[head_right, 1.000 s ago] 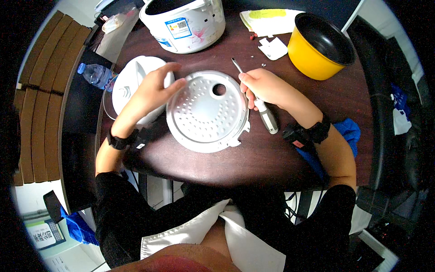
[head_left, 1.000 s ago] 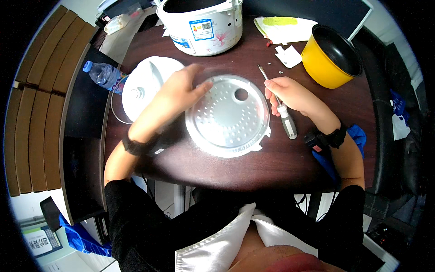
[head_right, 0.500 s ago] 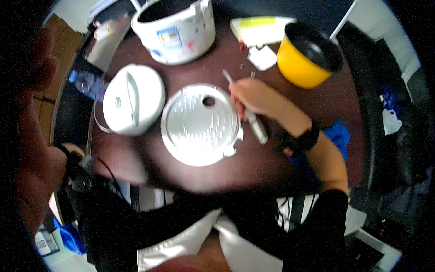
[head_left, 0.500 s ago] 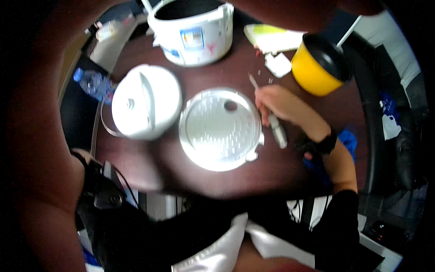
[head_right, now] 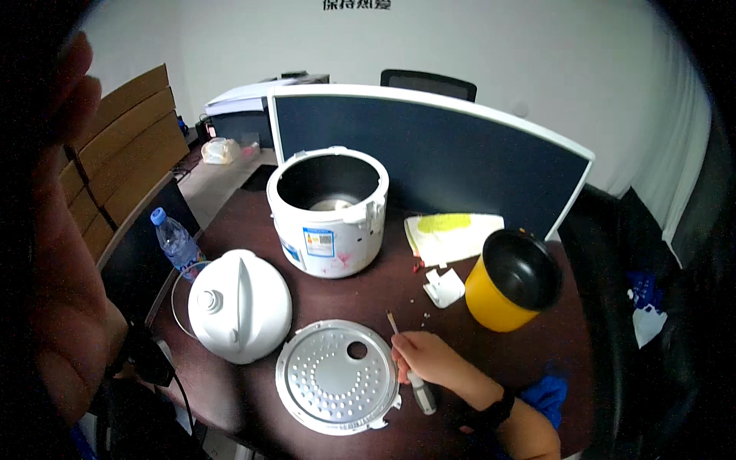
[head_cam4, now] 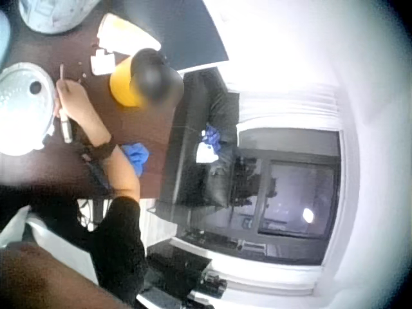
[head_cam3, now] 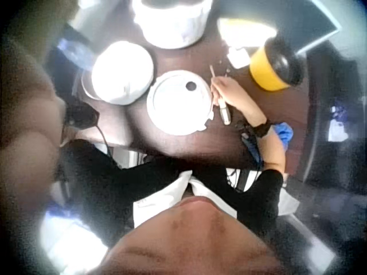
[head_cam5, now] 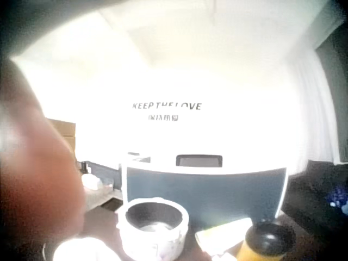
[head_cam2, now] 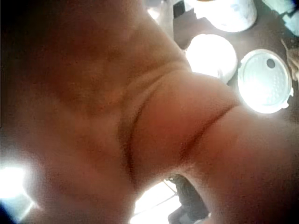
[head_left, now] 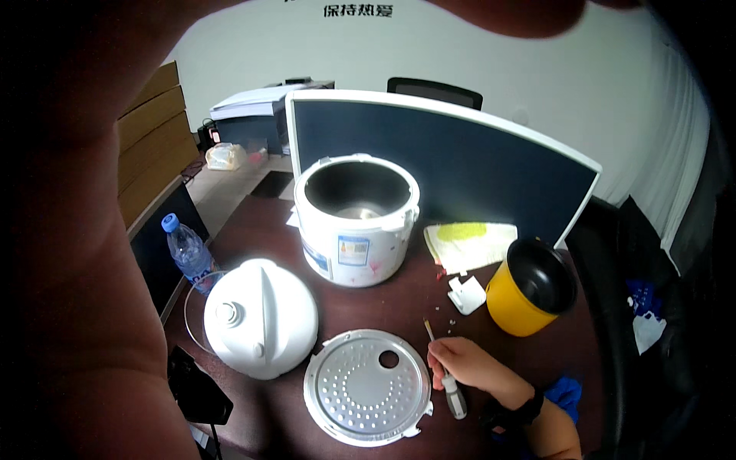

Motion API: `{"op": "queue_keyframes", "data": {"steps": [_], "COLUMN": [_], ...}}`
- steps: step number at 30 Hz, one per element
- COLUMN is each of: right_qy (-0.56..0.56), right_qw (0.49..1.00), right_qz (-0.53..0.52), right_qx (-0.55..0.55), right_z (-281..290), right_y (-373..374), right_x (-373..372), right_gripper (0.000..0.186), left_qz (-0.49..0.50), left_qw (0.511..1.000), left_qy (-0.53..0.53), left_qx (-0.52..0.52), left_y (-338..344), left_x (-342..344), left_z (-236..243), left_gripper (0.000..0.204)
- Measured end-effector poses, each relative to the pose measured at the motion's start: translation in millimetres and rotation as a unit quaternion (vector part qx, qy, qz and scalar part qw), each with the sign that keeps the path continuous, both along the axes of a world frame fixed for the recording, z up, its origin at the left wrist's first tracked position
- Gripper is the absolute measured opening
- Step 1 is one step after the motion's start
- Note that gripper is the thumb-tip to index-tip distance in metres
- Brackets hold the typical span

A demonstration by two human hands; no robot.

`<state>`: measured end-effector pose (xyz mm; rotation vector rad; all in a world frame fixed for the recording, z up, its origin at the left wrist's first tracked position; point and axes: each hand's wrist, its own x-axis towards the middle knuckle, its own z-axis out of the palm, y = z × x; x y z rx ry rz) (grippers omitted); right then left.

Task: The person uses a screwdriver to pry and remove a small plastic piece from the rim of a metal steamer lid. They repeatedly scrape and lift the piece, then place the lid on the table and continue prying at the same spot.

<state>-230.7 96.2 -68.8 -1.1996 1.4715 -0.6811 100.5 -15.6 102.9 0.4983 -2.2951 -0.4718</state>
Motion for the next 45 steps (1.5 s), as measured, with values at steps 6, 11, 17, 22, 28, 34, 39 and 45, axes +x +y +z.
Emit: {"op": "queue_keyframes", "data": {"steps": [6,11,17,22,28,34,39,45], "right_qy": [-0.025,-0.021,-0.084,-0.081,-0.053,-0.047,-0.050,-0.066], "right_qw": [1.000,1.000,0.996,0.995,0.998,0.998,0.998,0.997], "right_qz": [-0.003,-0.009,-0.025,-0.060,-0.035,-0.020,-0.028,-0.019], "right_qx": [0.002,-0.007,-0.010,-0.006,-0.027,-0.025,-0.033,-0.042], "right_z": [0,-1,5,2,9,8,6,4], "right_y": [-4,3,-5,5,-1,-2,1,0], "right_x": [5,6,12,4,6,11,7,8], "right_gripper": [0.037,0.039,0.036,0.034,0.036,0.036,0.036,0.034], "left_qz": [-0.010,-0.023,-0.021,-0.062,-0.071,-0.079,-0.089,-0.085], "left_qw": [1.000,1.000,0.999,0.997,0.995,0.991,0.989,0.989], "left_qy": [-0.010,-0.011,-0.024,-0.036,-0.074,-0.104,-0.114,-0.117], "left_qx": [0.011,0.011,0.017,0.035,0.016,0.011,0.019,0.025], "left_y": [4,16,34,43,47,45,45,43], "left_x": [-1,-1,5,0,-13,-26,-31,-29], "left_z": [-15,-14,-12,-36,-41,-44,-53,-58], "left_gripper": [0.059,0.058,0.058,0.057,0.057,0.056,0.056,0.055]}}
